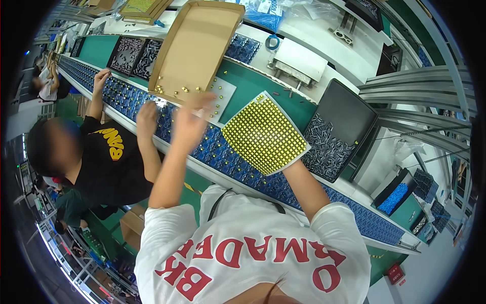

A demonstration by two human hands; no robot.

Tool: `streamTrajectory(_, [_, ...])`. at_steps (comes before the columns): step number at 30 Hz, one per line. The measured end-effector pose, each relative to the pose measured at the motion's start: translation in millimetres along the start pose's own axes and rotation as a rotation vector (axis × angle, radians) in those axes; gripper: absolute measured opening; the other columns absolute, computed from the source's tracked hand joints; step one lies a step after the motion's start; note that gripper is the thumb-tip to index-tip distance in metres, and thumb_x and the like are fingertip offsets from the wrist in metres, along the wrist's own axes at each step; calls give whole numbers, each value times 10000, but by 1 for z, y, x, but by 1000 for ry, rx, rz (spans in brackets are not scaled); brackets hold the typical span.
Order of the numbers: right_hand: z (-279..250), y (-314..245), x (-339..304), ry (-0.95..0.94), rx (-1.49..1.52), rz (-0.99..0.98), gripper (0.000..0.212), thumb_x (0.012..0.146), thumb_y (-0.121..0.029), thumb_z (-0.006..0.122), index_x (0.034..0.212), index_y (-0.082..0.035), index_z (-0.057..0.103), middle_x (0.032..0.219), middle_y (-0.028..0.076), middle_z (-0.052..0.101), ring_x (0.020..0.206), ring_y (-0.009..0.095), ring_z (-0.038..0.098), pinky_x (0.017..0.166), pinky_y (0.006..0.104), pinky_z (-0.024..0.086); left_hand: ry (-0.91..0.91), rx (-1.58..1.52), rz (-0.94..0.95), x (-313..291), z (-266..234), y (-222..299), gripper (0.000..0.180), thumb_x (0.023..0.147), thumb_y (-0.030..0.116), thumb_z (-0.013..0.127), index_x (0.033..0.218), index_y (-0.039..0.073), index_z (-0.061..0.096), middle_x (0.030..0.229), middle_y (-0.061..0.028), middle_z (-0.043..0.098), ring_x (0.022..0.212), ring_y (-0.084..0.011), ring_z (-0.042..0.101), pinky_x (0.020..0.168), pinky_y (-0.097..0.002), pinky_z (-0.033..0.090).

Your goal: Assembling small electronic components onto a grid and processing circuit boards on a production line.

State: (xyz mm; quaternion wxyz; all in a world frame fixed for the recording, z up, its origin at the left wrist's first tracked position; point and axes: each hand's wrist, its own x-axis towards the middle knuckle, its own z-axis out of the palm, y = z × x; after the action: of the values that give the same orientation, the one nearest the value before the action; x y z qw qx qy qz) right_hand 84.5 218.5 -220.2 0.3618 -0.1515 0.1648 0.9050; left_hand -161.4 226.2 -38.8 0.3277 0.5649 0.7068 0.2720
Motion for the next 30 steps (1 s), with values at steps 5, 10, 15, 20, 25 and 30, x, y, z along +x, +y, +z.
streamTrajectory(5, [29, 7, -19, 132, -84, -8, 442, 1025, -325, 368, 1346, -35, 460, 1315, 141, 531, 1163, 245, 548, 943, 373, 498, -364, -280, -254, 9, 71, -15, 541, 924, 333, 621, 1320, -18, 510, 1213, -156, 627, 1020, -234, 635, 894, -320, 481])
streamTrajectory(10, [24, -1, -33, 114, -132, -56, 425, 1025, -317, 388, 1319, -25, 486, 1275, 138, 565, 1087, 240, 605, 870, 364, 548, -637, -697, -466, 11, 75, -15, 585, 918, 361, 628, 1290, -75, 514, 1175, -162, 632, 1011, -203, 625, 877, -304, 482])
streamTrajectory(15, [1, -9, -40, 62, -34, -36, 438, 1031, -332, 372, 1332, -28, 470, 1297, 124, 550, 1080, 235, 606, 858, 358, 552, -445, -610, -461, -2, 75, -16, 600, 916, 372, 630, 1257, -109, 514, 1107, -135, 640, 956, -166, 624, 799, -288, 498])
streamTrajectory(20, [31, -15, -53, 98, -151, -91, 464, 1036, -369, 347, 1341, -36, 456, 1331, 117, 528, 1178, 240, 549, 961, 380, 482, -356, -636, -444, 0, 81, -57, 570, 909, 366, 637, 1237, -90, 538, 1076, -113, 646, 926, -158, 625, 759, -275, 497])
streamTrajectory(25, [77, -21, -64, 394, -260, -278, 498, 1042, -389, 318, 1355, -19, 433, 1353, 124, 510, 1242, 262, 492, 1053, 420, 386, -309, -540, -467, 24, 85, -64, 573, 899, 379, 646, 1228, -81, 551, 1055, -109, 654, 929, -163, 620, 776, -280, 485])
streamTrajectory(30, [82, -24, -50, 415, -446, -346, 486, 1038, -363, 348, 1353, -3, 432, 1348, 127, 511, 1243, 266, 492, 1055, 413, 373, -184, -325, -453, 33, 89, -50, 534, 894, 400, 633, 1113, -87, 620, 969, -120, 662, 894, -165, 597, 801, -295, 453])
